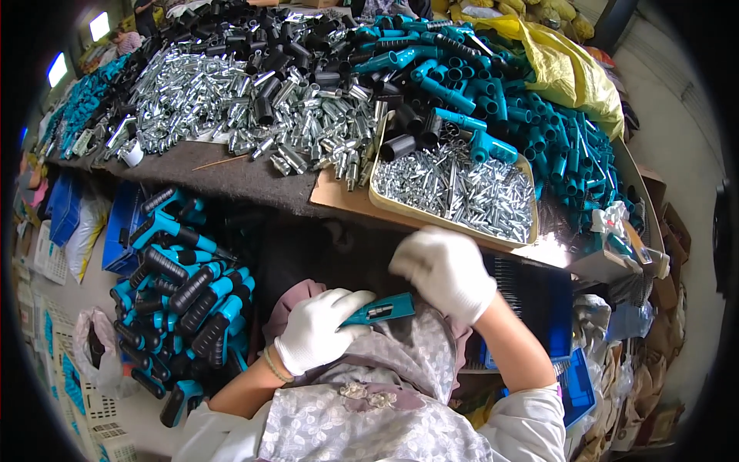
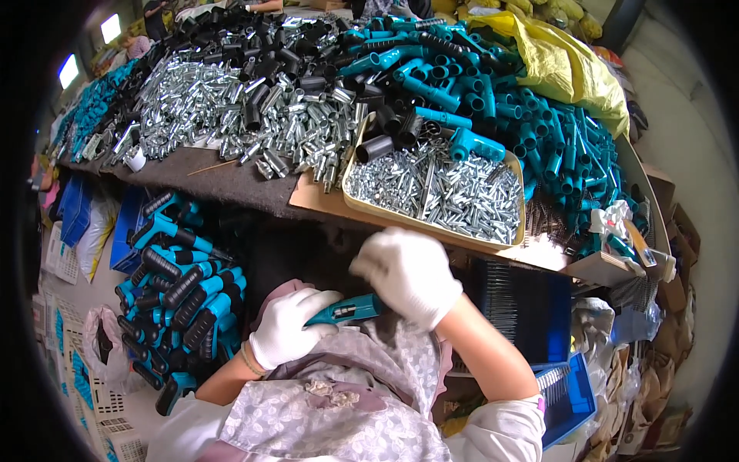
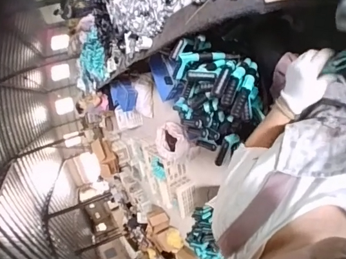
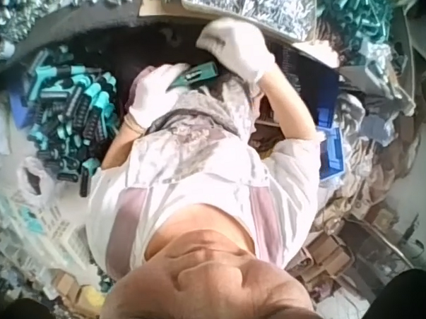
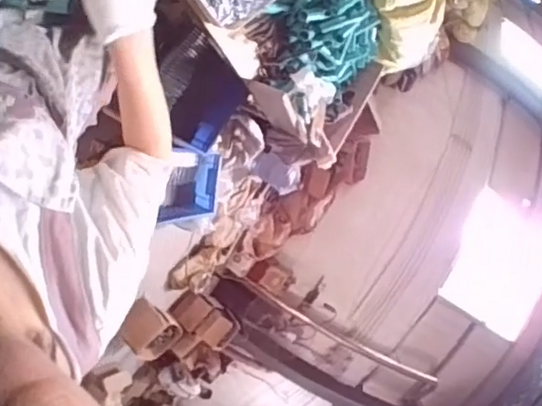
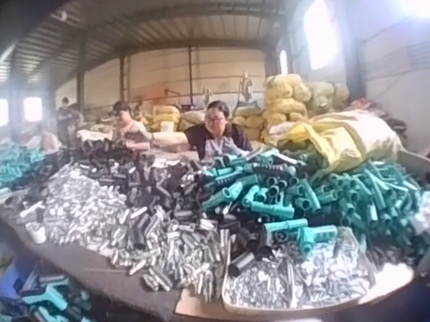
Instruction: Assembling spring-loaded hand tools by inserting metal shafts into plastic handles.
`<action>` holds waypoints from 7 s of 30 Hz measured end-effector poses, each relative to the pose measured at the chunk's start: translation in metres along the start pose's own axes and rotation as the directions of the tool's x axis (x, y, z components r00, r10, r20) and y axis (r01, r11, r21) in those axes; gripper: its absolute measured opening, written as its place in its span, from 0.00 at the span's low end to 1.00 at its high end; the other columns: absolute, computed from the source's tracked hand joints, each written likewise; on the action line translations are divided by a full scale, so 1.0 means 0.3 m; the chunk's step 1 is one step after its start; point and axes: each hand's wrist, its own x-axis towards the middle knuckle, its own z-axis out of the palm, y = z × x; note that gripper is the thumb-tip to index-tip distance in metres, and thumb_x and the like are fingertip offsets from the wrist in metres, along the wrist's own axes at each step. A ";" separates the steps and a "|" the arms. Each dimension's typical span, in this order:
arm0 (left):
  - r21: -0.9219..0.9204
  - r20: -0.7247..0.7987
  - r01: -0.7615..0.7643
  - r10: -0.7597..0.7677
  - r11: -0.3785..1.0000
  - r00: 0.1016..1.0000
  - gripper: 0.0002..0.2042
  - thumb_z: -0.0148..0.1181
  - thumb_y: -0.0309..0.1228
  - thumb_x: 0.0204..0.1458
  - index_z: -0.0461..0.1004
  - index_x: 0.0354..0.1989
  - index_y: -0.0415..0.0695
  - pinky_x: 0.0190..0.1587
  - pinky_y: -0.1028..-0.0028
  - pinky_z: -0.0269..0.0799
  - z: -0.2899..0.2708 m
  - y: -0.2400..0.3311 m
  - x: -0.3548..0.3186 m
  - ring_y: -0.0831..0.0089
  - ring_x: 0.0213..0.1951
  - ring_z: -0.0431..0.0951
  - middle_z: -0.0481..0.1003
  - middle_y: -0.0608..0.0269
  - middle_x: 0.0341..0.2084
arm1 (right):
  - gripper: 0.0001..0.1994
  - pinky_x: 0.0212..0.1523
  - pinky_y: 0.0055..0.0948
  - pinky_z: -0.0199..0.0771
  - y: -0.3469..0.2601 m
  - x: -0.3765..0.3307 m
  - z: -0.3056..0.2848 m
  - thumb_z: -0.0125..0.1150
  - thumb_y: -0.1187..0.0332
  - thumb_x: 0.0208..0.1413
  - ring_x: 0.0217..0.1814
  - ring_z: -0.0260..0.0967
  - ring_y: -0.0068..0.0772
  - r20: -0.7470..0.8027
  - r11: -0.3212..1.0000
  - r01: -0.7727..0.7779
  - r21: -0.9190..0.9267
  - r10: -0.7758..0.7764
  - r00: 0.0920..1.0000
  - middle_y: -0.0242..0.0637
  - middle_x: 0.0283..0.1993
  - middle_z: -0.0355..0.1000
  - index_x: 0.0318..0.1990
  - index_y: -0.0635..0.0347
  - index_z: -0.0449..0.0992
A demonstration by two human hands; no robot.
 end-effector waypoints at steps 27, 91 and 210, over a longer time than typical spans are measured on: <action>0.027 -0.095 -0.015 0.018 1.000 0.995 0.23 0.73 0.35 0.39 0.78 0.47 0.45 0.37 0.66 0.74 -0.078 0.001 0.010 0.58 0.31 0.78 0.78 0.59 0.31 | 0.08 0.39 0.22 0.79 0.034 0.065 -0.027 0.56 0.80 0.57 0.34 0.75 0.21 0.174 0.594 -0.322 0.737 0.293 0.940 0.34 0.34 0.76 0.43 0.69 0.78; -0.121 -0.111 0.042 -0.056 0.992 0.992 0.22 0.71 0.24 0.43 0.74 0.50 0.44 0.45 0.66 0.78 -0.044 -0.012 0.006 0.55 0.42 0.81 0.79 0.55 0.44 | 0.07 0.45 0.44 0.73 0.197 0.324 0.057 0.64 0.66 0.49 0.42 0.73 0.51 -0.129 0.949 -0.107 -0.297 0.071 0.989 0.45 0.36 0.76 0.33 0.58 0.81; -0.352 0.294 0.435 -0.343 0.829 0.892 0.30 0.67 0.51 0.51 0.73 0.55 0.42 0.31 0.70 0.74 0.122 0.019 -0.002 0.62 0.26 0.81 0.78 0.55 0.23 | 0.08 0.33 0.22 0.67 0.279 -0.320 -0.045 0.51 0.74 0.59 0.32 0.66 0.21 -0.564 0.757 -0.177 0.629 0.601 0.566 0.32 0.32 0.70 0.40 0.62 0.78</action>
